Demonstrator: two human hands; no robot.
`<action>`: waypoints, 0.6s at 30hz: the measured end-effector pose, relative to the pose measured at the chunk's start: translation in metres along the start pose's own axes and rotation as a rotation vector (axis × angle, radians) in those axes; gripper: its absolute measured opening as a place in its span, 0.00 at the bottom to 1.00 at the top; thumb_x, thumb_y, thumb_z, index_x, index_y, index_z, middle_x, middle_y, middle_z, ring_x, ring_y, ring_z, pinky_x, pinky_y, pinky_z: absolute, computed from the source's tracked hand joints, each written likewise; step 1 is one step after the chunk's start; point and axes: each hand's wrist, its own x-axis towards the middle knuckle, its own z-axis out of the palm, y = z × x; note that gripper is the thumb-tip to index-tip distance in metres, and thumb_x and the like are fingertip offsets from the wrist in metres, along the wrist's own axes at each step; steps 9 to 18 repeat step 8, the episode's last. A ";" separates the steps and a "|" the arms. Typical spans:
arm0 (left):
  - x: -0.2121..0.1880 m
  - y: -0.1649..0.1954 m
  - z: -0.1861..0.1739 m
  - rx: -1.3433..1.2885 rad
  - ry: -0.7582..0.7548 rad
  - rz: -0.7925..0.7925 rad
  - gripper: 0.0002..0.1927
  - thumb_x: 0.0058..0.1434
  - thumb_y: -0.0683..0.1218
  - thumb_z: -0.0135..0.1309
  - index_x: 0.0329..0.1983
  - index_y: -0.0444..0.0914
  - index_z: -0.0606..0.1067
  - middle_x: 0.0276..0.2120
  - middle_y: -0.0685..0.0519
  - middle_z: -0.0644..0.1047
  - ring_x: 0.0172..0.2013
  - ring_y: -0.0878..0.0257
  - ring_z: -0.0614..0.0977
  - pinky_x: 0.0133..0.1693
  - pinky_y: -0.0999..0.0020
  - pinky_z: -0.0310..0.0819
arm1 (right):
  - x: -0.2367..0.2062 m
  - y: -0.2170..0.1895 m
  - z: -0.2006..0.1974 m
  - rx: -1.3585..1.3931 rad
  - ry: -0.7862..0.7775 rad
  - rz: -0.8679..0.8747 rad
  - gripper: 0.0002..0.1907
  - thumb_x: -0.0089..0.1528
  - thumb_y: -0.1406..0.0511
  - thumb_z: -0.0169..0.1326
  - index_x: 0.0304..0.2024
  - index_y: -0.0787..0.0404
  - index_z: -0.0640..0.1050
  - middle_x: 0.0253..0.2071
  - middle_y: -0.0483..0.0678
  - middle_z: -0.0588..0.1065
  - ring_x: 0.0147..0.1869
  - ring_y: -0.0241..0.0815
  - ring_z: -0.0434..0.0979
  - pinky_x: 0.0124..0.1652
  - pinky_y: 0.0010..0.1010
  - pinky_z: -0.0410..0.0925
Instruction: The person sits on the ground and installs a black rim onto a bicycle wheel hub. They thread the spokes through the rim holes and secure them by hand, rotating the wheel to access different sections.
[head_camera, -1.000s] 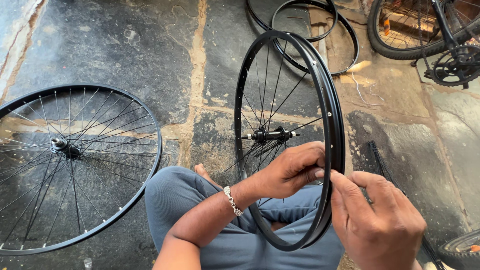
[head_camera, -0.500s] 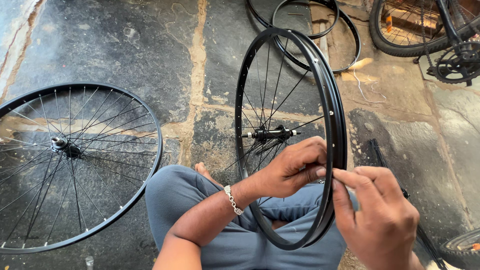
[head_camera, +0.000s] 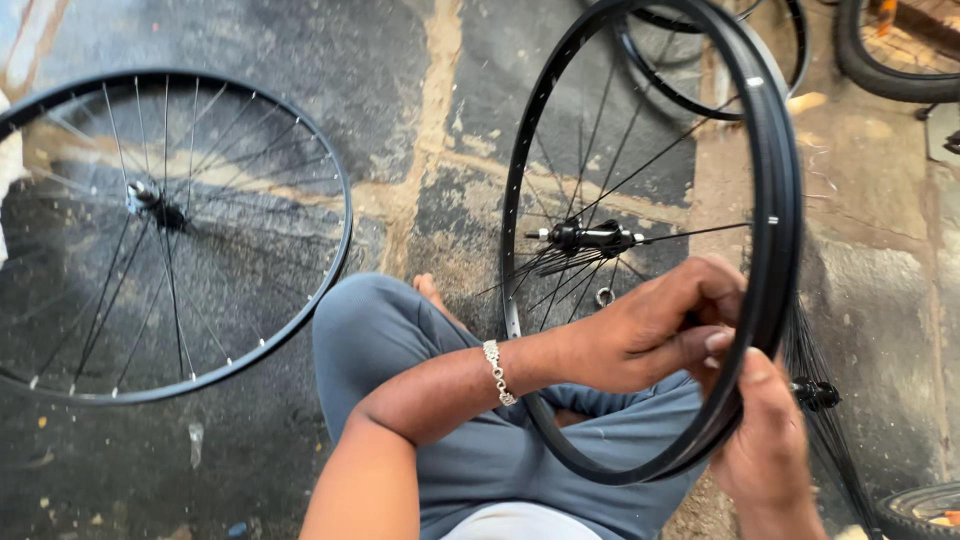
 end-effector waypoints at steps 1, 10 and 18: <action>-0.001 -0.002 0.000 0.039 0.008 0.039 0.09 0.77 0.41 0.48 0.56 0.37 0.64 0.45 0.53 0.70 0.45 0.66 0.75 0.48 0.71 0.71 | 0.007 0.006 0.001 0.101 -0.068 0.033 0.34 0.70 0.55 0.48 0.68 0.74 0.60 0.68 0.58 0.64 0.71 0.48 0.66 0.69 0.43 0.58; -0.002 -0.023 0.010 0.085 0.040 0.183 0.06 0.80 0.42 0.45 0.55 0.42 0.62 0.43 0.56 0.69 0.48 0.64 0.72 0.56 0.71 0.64 | 0.030 0.005 0.012 0.071 -0.330 0.006 0.54 0.62 0.46 0.53 0.77 0.71 0.49 0.75 0.66 0.60 0.76 0.60 0.62 0.74 0.49 0.50; -0.002 -0.023 0.010 0.085 0.040 0.183 0.06 0.80 0.42 0.45 0.55 0.42 0.62 0.43 0.56 0.69 0.48 0.64 0.72 0.56 0.71 0.64 | 0.030 0.005 0.012 0.071 -0.330 0.006 0.54 0.62 0.46 0.53 0.77 0.71 0.49 0.75 0.66 0.60 0.76 0.60 0.62 0.74 0.49 0.50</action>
